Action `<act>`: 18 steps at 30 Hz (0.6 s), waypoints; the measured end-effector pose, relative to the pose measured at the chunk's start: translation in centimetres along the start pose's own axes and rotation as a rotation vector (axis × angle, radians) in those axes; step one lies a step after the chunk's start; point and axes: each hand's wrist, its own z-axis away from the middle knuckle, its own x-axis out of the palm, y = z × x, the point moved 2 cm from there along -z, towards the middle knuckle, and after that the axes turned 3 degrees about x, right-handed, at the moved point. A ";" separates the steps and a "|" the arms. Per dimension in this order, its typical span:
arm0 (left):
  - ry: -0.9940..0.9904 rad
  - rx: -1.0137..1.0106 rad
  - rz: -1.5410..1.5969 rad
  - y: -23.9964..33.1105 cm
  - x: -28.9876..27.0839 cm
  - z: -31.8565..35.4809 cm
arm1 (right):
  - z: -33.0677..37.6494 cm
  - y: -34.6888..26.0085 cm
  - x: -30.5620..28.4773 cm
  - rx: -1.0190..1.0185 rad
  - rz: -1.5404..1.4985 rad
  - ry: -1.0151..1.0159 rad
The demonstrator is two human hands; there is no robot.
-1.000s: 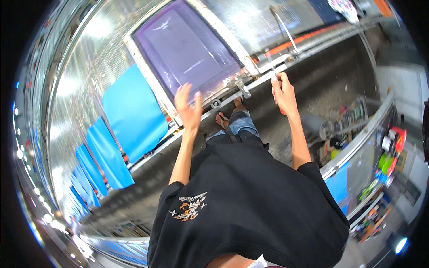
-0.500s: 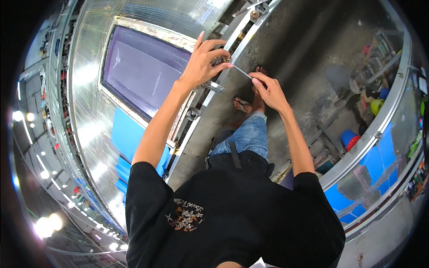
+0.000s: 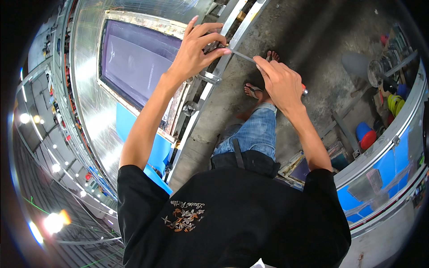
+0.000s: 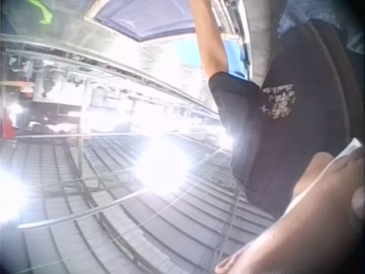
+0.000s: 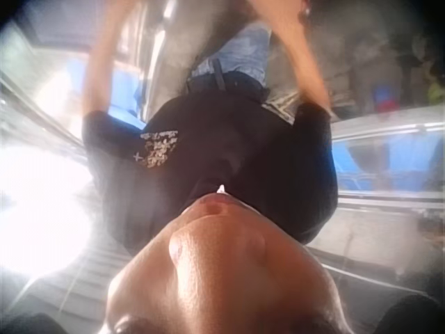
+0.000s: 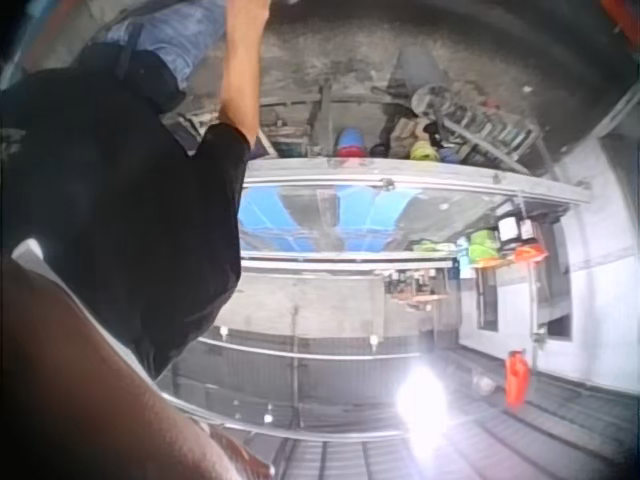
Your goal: The person places a purple frame onto a metal rack, uses a screwdriver to tighten screws on the frame, and then places a white template on the rack. The person continues to adjust and secure the frame using the screwdriver.
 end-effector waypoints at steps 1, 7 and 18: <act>0.017 0.001 0.000 0.3 -0.2 -0.1 | 0.1 -0.4 -0.5 -0.024 0.063 -0.012; 0.060 -0.059 -0.008 0.7 0.2 0.0 | -0.8 -1.8 -1.8 -0.063 0.250 -0.178; 0.070 -0.077 0.041 0.3 0.1 0.1 | -5.7 2.2 -1.9 1.017 -1.338 -1.235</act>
